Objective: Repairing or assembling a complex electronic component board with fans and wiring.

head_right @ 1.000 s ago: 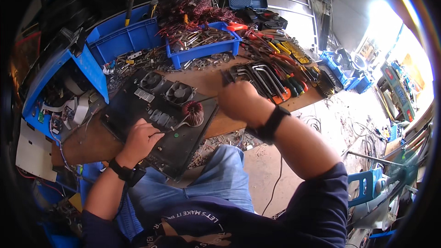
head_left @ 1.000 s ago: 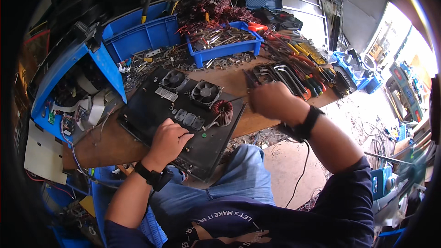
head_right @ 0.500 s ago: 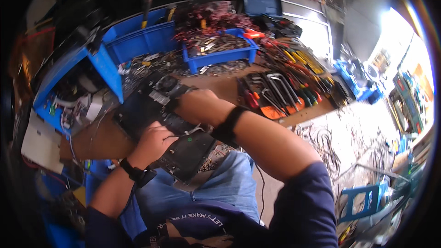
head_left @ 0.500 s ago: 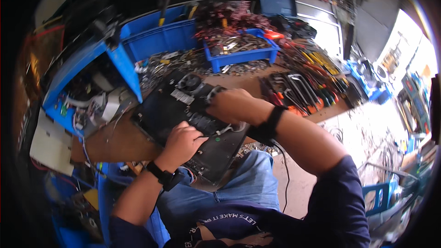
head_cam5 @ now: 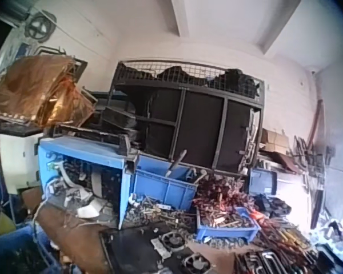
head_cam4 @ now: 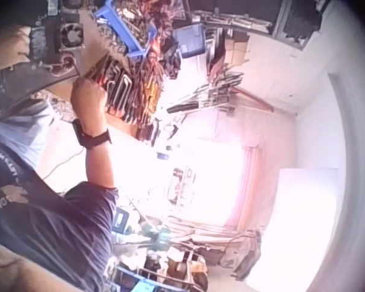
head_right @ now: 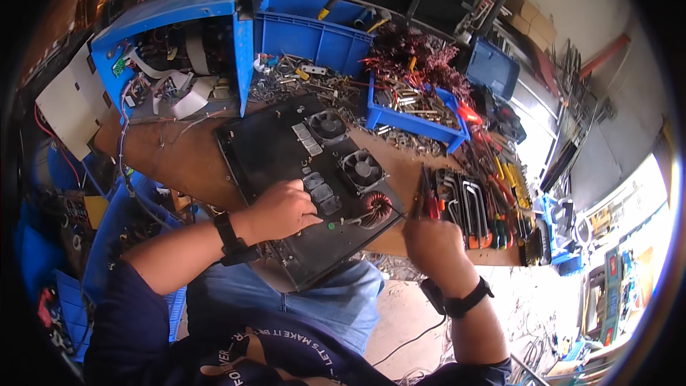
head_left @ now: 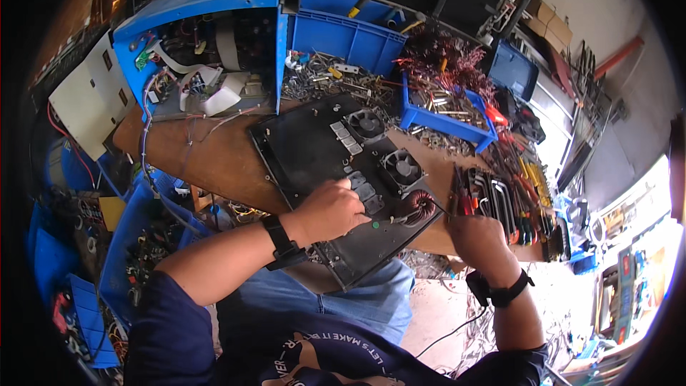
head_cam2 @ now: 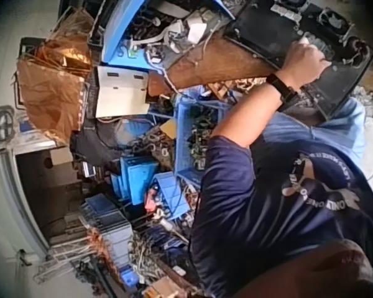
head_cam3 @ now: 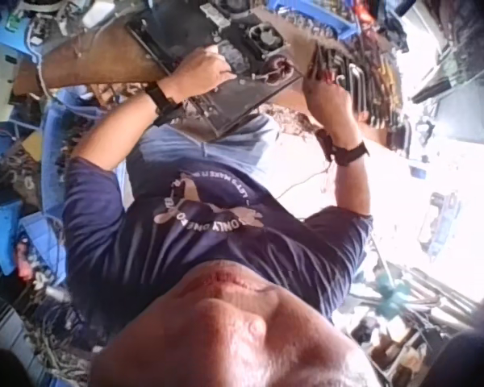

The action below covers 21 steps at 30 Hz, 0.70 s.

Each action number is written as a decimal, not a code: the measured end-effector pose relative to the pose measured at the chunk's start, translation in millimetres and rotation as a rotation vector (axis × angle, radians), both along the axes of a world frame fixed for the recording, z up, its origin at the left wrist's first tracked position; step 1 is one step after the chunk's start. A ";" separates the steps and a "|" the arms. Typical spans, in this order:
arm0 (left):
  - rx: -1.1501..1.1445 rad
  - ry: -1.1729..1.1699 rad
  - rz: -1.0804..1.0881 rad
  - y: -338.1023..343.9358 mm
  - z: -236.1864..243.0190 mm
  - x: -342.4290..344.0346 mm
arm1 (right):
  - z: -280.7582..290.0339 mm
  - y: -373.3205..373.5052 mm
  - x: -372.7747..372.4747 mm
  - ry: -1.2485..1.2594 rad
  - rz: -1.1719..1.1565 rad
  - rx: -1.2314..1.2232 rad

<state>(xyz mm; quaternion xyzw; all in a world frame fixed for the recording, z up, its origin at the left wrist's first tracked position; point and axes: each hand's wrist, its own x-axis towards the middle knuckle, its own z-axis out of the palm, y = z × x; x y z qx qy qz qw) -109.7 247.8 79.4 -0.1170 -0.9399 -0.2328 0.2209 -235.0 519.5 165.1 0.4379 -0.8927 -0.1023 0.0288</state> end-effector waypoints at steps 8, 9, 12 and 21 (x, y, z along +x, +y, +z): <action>-0.047 0.031 -0.012 2.7 -2.4 -0.9 | -13.8 -38.4 -109.8 -0.348 0.181 -0.319; -0.063 0.030 -0.023 2.4 0.2 -0.2 | -17.5 -55.4 -112.5 -0.188 0.318 -0.180; -0.050 -0.010 -0.019 5.2 5.7 0.6 | -19.3 -101.1 -80.0 -0.147 0.179 -0.163; -0.065 -0.020 0.007 6.4 -1.0 -3.5 | 17.9 -83.6 11.6 -0.262 0.367 -0.114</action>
